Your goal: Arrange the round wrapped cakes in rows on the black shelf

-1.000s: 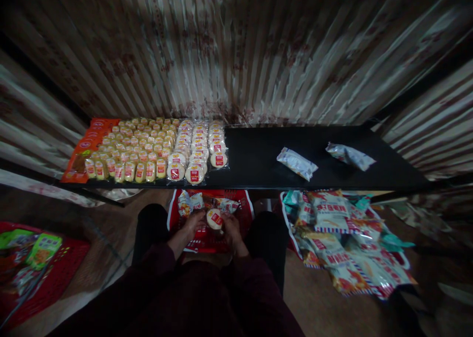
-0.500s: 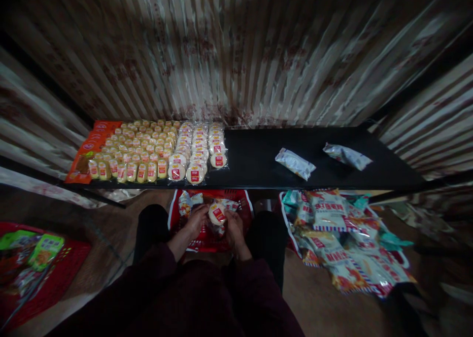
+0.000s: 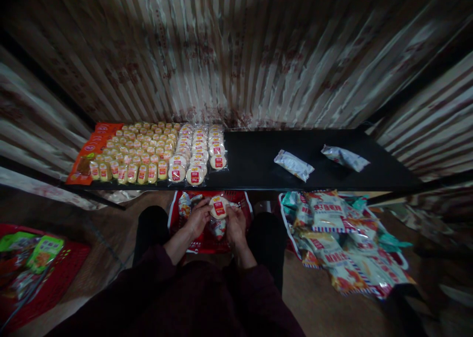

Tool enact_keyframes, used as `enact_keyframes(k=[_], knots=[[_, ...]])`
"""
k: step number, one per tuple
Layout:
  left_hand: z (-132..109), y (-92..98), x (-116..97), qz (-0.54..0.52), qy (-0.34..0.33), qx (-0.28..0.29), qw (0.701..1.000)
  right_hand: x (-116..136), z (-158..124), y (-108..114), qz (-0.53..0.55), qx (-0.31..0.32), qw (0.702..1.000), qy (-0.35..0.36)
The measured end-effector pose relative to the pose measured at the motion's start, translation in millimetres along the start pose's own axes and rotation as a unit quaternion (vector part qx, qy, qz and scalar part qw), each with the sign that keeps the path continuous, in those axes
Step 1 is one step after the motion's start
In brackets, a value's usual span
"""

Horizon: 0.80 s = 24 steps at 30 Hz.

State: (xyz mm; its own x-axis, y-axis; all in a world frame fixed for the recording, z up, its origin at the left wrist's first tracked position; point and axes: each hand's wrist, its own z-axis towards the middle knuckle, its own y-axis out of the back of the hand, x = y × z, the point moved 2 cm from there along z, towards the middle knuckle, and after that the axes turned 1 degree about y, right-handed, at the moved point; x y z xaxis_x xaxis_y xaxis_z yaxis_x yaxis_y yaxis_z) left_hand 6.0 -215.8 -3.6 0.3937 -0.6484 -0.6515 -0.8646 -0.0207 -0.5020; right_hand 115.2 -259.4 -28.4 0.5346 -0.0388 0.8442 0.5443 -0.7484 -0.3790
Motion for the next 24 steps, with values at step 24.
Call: enact_keyframes(k=[24], knots=[[-18, -22.9, -25, 0.049, -0.040, 0.049, 0.997, 41, -19, -11, -0.385, 0.116, 0.890, 0.217]])
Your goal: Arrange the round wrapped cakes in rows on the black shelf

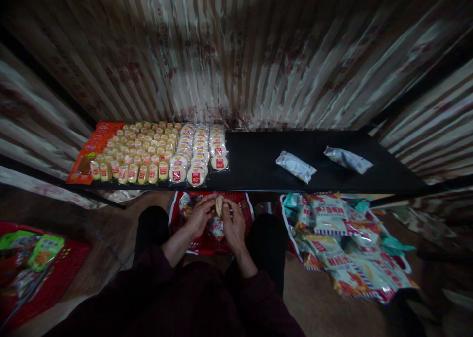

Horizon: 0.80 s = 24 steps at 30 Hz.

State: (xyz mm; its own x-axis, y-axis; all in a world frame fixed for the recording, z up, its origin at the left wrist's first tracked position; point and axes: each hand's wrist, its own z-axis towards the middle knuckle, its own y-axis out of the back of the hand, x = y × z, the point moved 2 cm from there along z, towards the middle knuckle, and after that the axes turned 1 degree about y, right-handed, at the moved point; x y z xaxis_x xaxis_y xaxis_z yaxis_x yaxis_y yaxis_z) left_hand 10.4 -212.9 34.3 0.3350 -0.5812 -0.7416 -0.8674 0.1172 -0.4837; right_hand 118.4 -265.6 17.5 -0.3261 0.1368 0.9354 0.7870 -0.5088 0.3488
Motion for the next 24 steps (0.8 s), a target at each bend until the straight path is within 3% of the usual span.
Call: enact_keyframes(k=[5, 11, 17, 24], knots=[[1, -3.7, -1, -0.006, -0.019, 0.006, 1.000, 18, 0, 6, -0.046, 0.022, 0.998, 0.032], [5, -7.8, 2, -0.026, -0.015, 0.030, 0.999, 20, 4, 8, -0.145, 0.004, 0.985, 0.091], [11, -5.1, 4, 0.018, -0.021, 0.003, 1.000, 21, 11, 15, -0.104, -0.011, 0.994, 0.011], [13, -7.5, 8, 0.026, -0.032, 0.028, 0.999, 11, 22, 23, 0.021, -0.062, 0.996, -0.058]])
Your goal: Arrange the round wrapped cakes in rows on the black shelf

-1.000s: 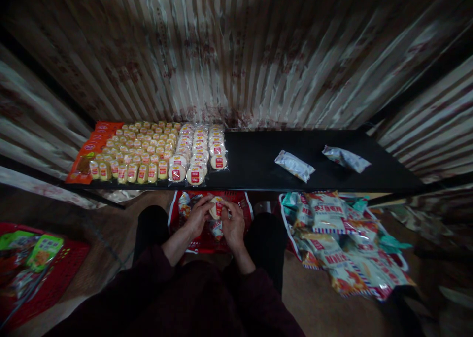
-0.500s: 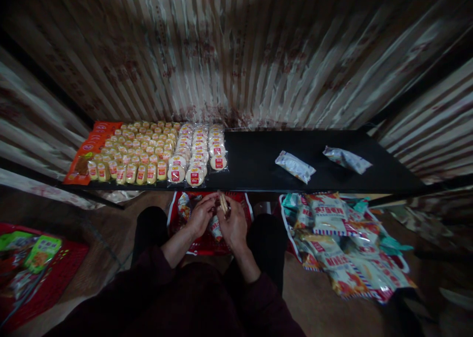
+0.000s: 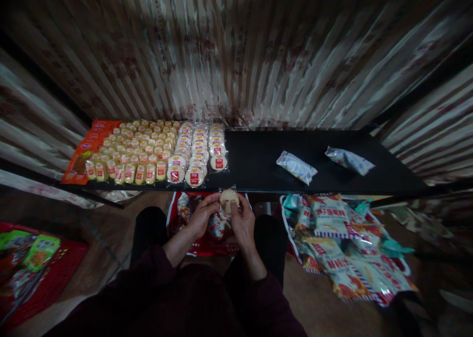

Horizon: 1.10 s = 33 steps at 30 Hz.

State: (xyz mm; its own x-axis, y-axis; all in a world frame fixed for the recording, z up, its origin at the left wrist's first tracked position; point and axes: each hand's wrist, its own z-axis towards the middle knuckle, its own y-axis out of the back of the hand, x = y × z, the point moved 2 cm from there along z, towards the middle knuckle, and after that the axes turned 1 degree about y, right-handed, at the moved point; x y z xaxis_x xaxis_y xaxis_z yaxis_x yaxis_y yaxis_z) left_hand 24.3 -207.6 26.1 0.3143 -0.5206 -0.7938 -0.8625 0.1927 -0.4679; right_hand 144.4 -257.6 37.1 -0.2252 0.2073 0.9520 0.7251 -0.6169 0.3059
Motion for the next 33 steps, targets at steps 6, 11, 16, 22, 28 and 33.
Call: enact_keyframes(k=[6, 11, 16, 22, 28, 33], knots=[[-1, 0.6, -3, 0.002, 0.002, -0.044, 0.999, -19, 6, -3, 0.114, -0.014, 0.990, -0.079], [2, 1.5, 0, 0.007, 0.016, -0.050, 0.999, -20, 6, -8, 0.169, -0.015, 0.980, -0.108], [7, 0.1, 3, 0.013, 0.010, -0.050, 0.999, -15, 8, -8, 0.142, -0.002, 0.985, -0.101], [4, -0.3, 3, 0.023, 0.011, -0.082, 0.996, -12, 11, -2, 0.044, -0.029, 0.998, -0.024], [-3, -9.1, 3, -0.040, 0.041, -0.020, 0.998, 5, 1, -3, -0.085, -0.032, 0.991, 0.093], [-8, -19.0, -1, -0.122, 0.031, 0.025, 0.992, 13, -7, -8, -0.161, -0.006, 0.963, 0.216]])
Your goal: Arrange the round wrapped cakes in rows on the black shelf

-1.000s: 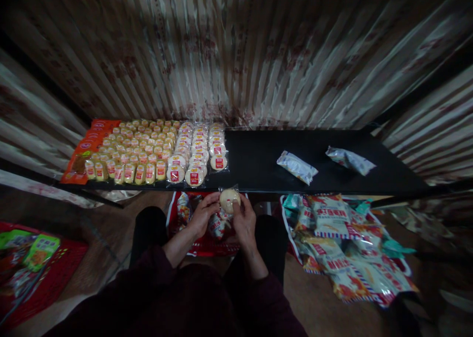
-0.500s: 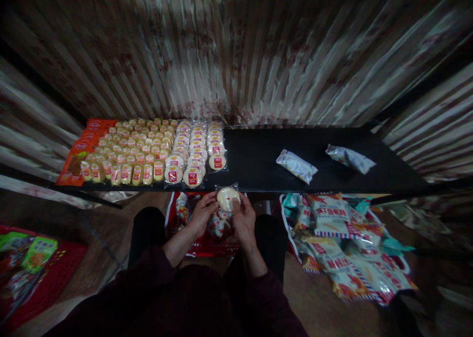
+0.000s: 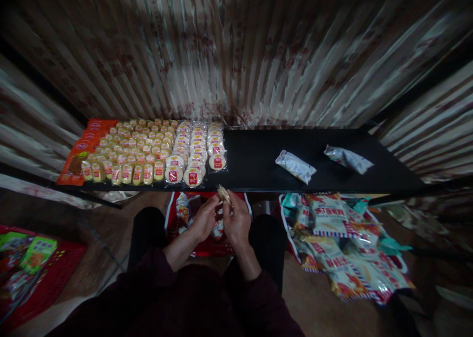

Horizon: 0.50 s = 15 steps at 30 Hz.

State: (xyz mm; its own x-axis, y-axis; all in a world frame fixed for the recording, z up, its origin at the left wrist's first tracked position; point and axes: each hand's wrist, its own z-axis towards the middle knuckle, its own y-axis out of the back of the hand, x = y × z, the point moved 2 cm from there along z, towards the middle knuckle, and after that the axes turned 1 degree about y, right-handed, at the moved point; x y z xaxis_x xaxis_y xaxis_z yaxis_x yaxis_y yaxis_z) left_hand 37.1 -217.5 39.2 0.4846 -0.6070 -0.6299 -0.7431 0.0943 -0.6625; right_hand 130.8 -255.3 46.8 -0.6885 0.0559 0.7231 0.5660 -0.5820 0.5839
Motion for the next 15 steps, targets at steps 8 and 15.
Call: enact_keyframes(k=[8, 15], knots=[[2, -3.8, -8, -0.026, -0.035, 0.003, 0.999, 13, -8, -8, -0.046, 0.039, 0.991, 0.118], [16, 6.8, -8, -0.014, -0.025, -0.069, 0.997, 16, -8, -13, -0.033, 0.046, 0.988, 0.141]])
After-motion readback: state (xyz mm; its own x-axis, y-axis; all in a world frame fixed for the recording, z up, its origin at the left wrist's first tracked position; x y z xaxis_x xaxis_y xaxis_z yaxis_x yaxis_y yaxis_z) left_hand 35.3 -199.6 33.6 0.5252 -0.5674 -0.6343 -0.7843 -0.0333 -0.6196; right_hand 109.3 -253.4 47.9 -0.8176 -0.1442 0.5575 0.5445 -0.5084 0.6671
